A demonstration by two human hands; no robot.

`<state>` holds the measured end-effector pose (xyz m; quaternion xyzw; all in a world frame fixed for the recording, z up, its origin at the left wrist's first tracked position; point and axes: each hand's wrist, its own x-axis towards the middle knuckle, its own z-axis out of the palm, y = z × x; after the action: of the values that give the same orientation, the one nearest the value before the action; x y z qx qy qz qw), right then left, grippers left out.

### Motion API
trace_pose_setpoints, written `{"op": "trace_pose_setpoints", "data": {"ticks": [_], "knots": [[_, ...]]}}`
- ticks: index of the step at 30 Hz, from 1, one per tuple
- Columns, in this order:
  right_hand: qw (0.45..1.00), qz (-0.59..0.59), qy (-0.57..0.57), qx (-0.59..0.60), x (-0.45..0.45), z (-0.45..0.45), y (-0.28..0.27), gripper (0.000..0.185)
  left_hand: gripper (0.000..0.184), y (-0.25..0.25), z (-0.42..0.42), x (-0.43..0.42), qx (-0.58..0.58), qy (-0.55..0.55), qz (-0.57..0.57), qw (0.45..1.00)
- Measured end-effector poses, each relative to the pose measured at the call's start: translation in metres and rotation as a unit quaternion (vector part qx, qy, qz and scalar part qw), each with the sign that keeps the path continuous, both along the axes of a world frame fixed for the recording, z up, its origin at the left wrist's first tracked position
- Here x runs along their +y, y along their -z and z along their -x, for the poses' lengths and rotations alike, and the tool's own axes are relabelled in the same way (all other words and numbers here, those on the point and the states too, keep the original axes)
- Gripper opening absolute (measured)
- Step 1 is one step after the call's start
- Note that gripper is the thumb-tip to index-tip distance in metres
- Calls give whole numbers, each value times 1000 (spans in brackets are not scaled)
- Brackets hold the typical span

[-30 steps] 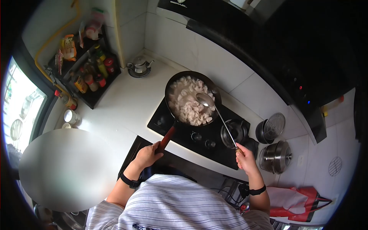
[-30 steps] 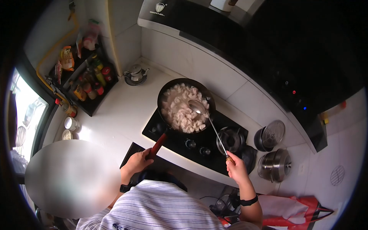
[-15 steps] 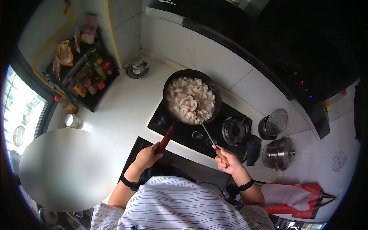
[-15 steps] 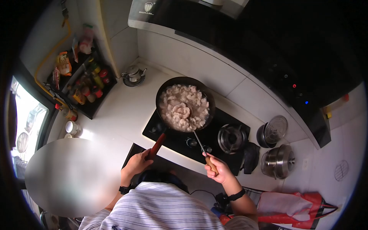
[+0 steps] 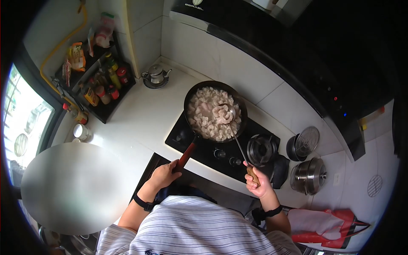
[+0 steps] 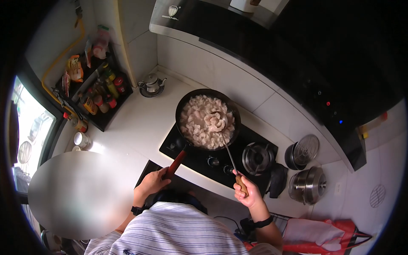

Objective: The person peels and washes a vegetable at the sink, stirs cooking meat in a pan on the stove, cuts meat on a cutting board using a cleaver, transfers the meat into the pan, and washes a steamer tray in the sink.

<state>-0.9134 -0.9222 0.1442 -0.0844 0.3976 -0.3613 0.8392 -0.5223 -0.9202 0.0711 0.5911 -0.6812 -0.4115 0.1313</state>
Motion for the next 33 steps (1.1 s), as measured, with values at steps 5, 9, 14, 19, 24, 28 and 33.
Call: {"op": "trace_pose_setpoints", "data": {"ticks": [5,9,14,19,24,28,33], "knots": [[997,42,-18,61,0,-8,-5,37,58,0,-1,-1,4,3,-2,1000],[997,45,-31,56,1,-18,-6,39,58,0,-1,-1,0,6,-9,1000],[996,37,-45,73,2,-42,-4,38,57,5,-2,-1,16,3,9,1000],[958,131,-97,235,6,-57,6,39,58,0,-2,-1,16,4,5,1000],[960,128,-96,231,6,-59,4,39,58,3,-2,-2,16,5,-1,1000],[979,101,-66,163,10,-56,2,39,58,2,-2,-3,9,9,-3,1000],[990,84,-26,108,7,-48,5,40,58,0,-2,-3,5,12,-6,1000]]}}
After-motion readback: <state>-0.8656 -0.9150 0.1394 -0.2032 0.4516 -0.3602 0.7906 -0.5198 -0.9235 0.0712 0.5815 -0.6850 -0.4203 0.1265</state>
